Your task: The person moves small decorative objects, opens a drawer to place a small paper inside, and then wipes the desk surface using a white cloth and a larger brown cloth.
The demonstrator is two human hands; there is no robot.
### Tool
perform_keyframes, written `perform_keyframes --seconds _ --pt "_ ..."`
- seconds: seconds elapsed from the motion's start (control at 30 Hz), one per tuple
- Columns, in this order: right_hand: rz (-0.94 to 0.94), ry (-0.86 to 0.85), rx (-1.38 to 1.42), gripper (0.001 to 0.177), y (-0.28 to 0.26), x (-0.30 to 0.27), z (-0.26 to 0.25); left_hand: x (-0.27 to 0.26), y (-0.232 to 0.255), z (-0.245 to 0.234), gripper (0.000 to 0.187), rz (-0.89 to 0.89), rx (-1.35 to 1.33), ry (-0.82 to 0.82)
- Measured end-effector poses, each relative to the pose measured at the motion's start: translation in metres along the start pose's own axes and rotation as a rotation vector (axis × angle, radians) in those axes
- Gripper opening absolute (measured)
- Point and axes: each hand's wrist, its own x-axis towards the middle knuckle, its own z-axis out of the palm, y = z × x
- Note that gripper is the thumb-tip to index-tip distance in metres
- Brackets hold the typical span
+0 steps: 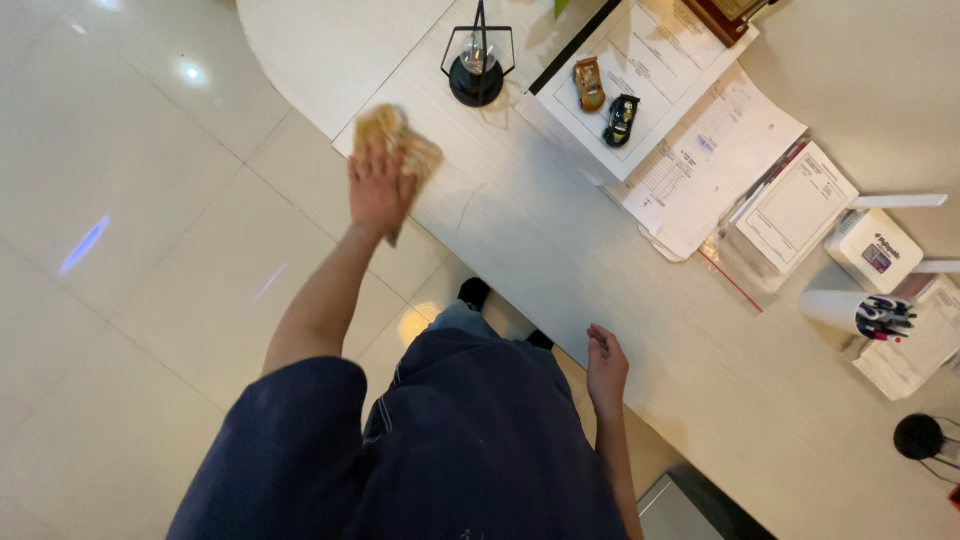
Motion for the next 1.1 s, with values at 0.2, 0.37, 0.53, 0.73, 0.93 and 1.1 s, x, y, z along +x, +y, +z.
perform_keyframes --seconds 0.2,0.37,0.53,0.73,0.93,1.1 --pt "0.048 0.01 -0.015 0.03 0.012 -0.011 0.013 0.055 0.028 -0.002 0.068 -0.138 0.017 -0.038" --pt "-0.018 -0.02 -0.041 0.03 0.006 -0.005 0.019 -0.003 0.103 0.025 0.068 0.138 0.076 0.093" --pt "0.016 0.004 -0.015 0.03 -0.01 0.008 0.02 -0.092 0.108 0.03 0.065 0.413 -0.039 -0.001" --pt "-0.005 0.024 0.001 0.031 -0.012 0.007 0.012 -0.042 0.022 0.019 0.068 0.204 0.093 -0.006" --pt "0.035 0.033 -0.032 0.032 -0.003 -0.011 0.003 0.035 -0.013 0.004 0.069 -0.218 -0.072 0.016" --pt "0.025 0.03 -0.013 0.031 0.012 -0.017 -0.009 0.028 0.062 0.022 0.067 -0.069 -0.063 0.057"
